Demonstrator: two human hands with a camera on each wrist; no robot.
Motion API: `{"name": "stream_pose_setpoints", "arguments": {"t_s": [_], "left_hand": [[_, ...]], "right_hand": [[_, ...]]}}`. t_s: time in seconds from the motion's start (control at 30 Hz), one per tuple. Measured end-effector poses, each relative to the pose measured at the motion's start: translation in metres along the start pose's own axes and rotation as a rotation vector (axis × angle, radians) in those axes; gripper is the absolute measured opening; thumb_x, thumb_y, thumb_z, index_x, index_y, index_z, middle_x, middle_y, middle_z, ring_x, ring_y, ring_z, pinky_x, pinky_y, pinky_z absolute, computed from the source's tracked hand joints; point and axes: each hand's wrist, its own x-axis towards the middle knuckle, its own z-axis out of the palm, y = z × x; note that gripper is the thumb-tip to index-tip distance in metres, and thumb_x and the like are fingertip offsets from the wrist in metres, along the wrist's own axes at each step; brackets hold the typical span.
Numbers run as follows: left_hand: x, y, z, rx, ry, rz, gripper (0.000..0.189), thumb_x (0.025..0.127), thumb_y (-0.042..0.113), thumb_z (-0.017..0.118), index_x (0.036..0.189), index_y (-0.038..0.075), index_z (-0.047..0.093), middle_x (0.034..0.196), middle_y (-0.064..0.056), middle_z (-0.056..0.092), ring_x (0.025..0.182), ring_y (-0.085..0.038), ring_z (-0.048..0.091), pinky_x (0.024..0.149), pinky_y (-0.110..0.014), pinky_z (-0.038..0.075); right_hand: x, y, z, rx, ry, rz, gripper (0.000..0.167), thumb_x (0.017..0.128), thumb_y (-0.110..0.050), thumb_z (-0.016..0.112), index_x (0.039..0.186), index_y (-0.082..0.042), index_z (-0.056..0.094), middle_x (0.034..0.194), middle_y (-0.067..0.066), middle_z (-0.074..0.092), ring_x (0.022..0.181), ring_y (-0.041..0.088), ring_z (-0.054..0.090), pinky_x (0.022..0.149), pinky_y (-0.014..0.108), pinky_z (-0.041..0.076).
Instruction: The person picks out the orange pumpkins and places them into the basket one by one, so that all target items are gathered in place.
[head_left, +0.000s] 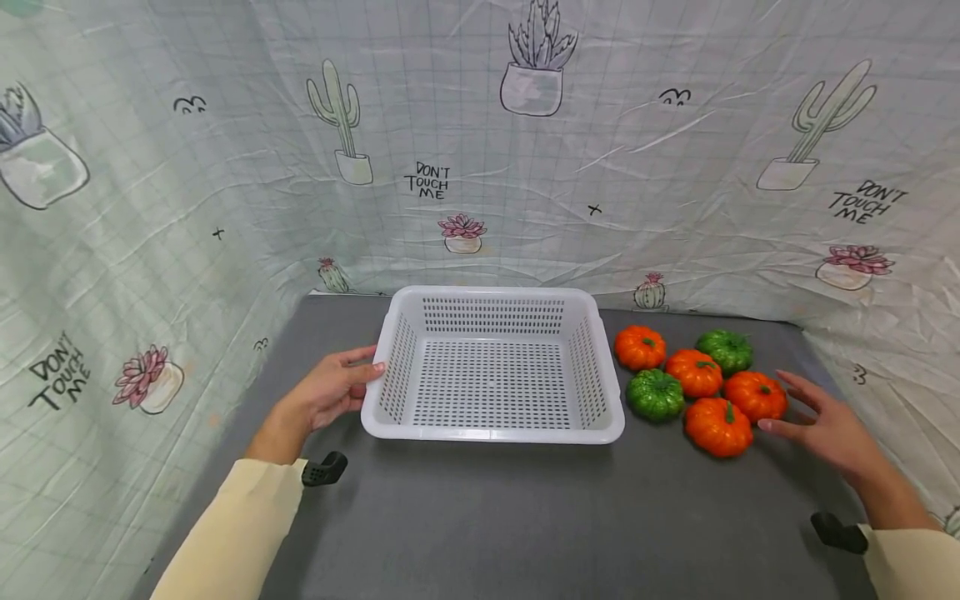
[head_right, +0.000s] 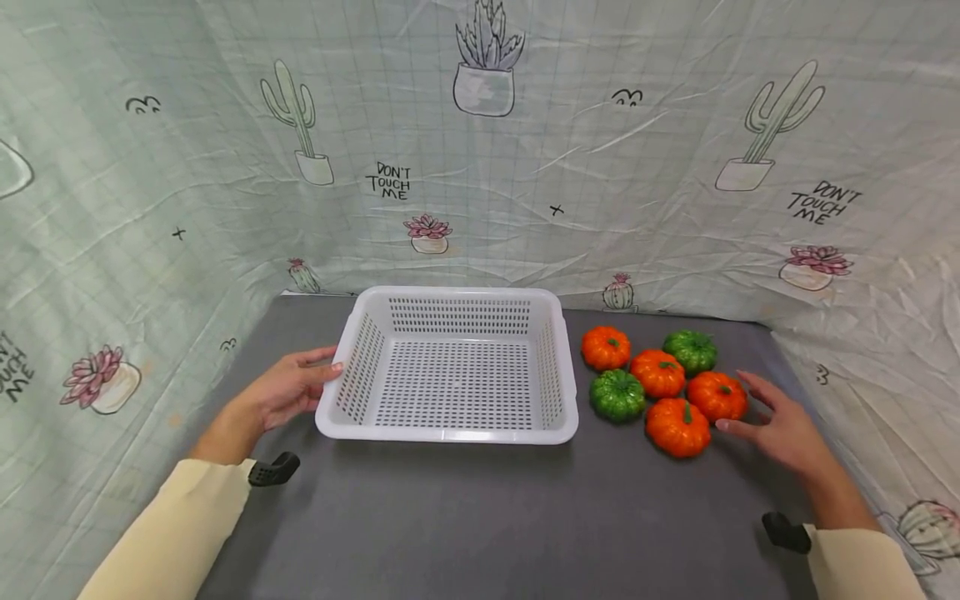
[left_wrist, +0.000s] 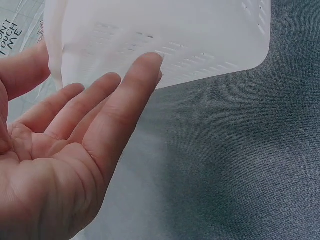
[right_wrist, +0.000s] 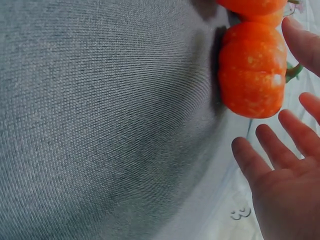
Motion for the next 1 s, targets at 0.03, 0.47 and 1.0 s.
{"name": "stream_pose_setpoints", "arguments": {"t_s": [0.03,0.47,1.0], "left_hand": [[0.000,0.000,0.000,-0.003,0.002,-0.003,0.072,0.105,0.019,0.064,0.165,0.007,0.026,0.121,-0.005,0.075,0.101,-0.023,0.078,0.084,-0.041,0.062],[0.004,-0.001,0.000,-0.039,-0.009,-0.021,0.068,0.106,0.019,0.063,0.164,0.009,0.030,0.119,-0.002,0.076,0.102,-0.024,0.077,0.084,-0.041,0.062],[0.000,-0.003,-0.004,-0.084,-0.001,-0.039,0.072,0.105,0.021,0.065,0.165,0.010,0.028,0.113,0.001,0.076,0.100,-0.022,0.078,0.083,-0.041,0.062]], "right_hand": [[0.000,0.001,0.000,-0.001,-0.004,0.009,0.099,0.098,-0.035,0.075,0.167,-0.003,0.012,0.164,0.040,0.021,0.139,0.066,0.031,0.079,0.020,0.051],[-0.003,0.015,0.007,0.023,0.075,-0.002,0.093,0.096,-0.038,0.077,0.166,-0.008,0.023,0.173,0.002,0.023,0.098,-0.035,0.030,0.073,0.004,0.038],[0.008,0.017,0.019,0.021,0.155,0.021,0.093,0.094,-0.041,0.078,0.163,-0.005,0.028,0.168,0.011,0.035,0.119,-0.019,0.049,0.073,0.002,0.036]]}}
